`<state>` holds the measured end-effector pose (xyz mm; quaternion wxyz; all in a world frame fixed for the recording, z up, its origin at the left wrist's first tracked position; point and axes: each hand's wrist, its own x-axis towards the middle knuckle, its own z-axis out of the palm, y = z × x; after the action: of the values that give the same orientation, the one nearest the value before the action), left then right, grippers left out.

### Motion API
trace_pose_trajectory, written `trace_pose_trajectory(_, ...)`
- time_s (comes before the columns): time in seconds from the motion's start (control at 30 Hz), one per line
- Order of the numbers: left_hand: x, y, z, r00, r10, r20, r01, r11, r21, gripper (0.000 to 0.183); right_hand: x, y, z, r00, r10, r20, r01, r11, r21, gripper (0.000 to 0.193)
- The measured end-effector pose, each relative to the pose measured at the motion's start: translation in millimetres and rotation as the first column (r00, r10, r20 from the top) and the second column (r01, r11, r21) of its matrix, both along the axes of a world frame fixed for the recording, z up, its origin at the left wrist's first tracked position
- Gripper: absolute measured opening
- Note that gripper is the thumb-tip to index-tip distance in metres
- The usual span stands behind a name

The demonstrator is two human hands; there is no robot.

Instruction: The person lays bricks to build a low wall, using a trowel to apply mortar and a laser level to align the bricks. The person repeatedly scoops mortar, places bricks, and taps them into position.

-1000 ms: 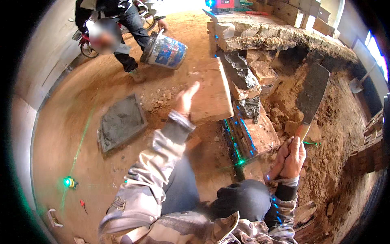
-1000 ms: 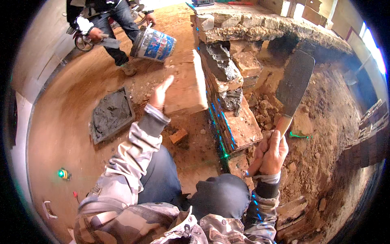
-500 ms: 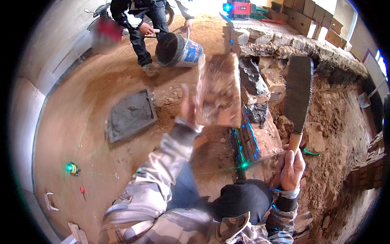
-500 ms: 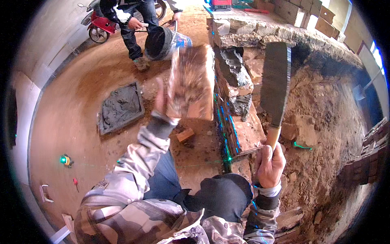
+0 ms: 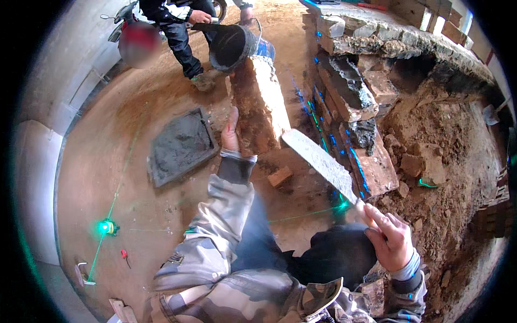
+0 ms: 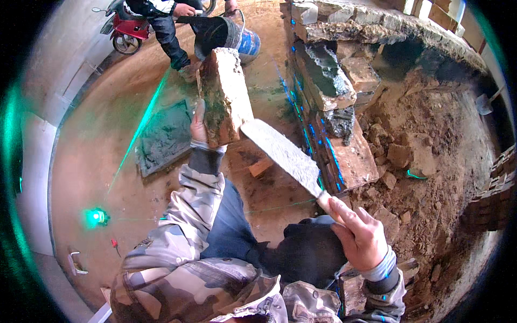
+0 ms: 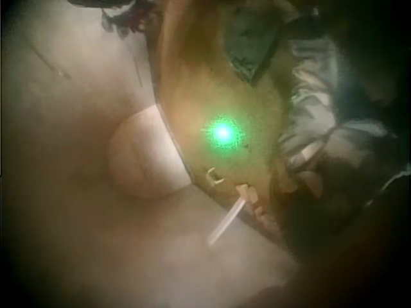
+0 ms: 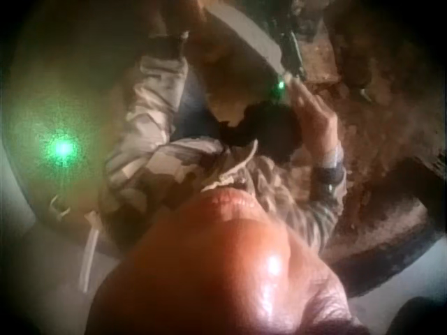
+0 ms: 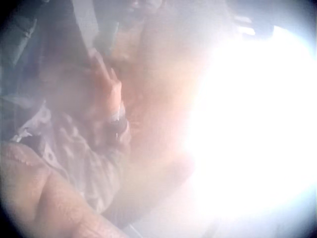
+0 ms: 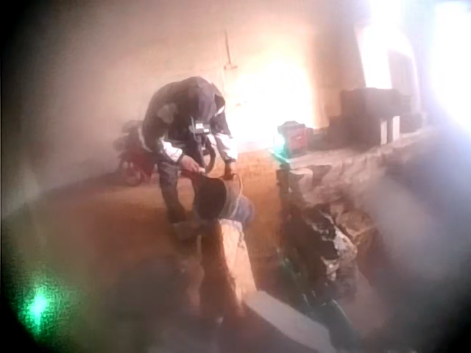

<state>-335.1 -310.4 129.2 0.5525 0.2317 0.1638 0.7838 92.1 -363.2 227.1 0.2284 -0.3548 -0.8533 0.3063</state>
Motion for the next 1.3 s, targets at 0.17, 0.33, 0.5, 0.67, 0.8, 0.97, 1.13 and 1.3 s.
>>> trace_pose_trajectory(0.17,-2.7,-10.7,0.5,0.979,-0.201,0.014,0.197,0.969,0.146,0.047,-44.4,28.6,-2.6,0.991,0.045,-0.128,-0.040,0.998,0.046,0.052)
trace_pose_trajectory(0.33,-7.2,-26.5,-1.3,0.995,-0.098,0.001,0.097,0.981,0.170,0.052,-67.5,52.8,10.9,0.984,0.097,-0.148,-0.104,0.994,-0.040,0.050)
trace_pose_trajectory(0.5,-46.1,-18.3,-10.6,0.999,-0.005,0.041,-0.003,0.980,0.199,0.050,-29.5,21.4,6.5,0.980,0.198,-0.024,-0.199,0.978,-0.054,0.054)
trace_pose_trajectory(0.67,-34.8,-12.1,-21.1,0.997,-0.053,0.048,0.045,0.988,0.146,0.053,-52.1,38.9,-1.1,0.985,0.120,-0.123,-0.123,0.992,-0.017,0.045)
trace_pose_trajectory(0.8,-9.6,-17.3,-2.6,0.988,-0.147,-0.040,0.150,0.985,0.084,0.054,-80.0,75.0,7.9,0.979,0.094,-0.184,-0.090,0.995,0.029,0.046)
trace_pose_trajectory(0.97,-22.7,-16.1,-18.7,0.980,-0.196,-0.029,0.198,0.975,0.101,0.051,-70.3,73.8,5.6,0.987,0.076,-0.144,-0.071,0.997,0.043,0.047)
trace_pose_trajectory(1.13,-21.9,-13.0,-23.4,0.994,-0.111,0.000,0.111,0.992,0.061,0.053,-80.8,86.1,-2.8,0.985,0.065,-0.163,-0.068,0.998,-0.016,0.043)
trace_pose_trajectory(1.3,-30.8,-12.6,-28.5,0.986,-0.150,-0.077,0.148,0.989,-0.025,0.052,-80.2,90.0,-10.2,0.973,0.069,-0.218,-0.075,0.997,-0.016,0.042)
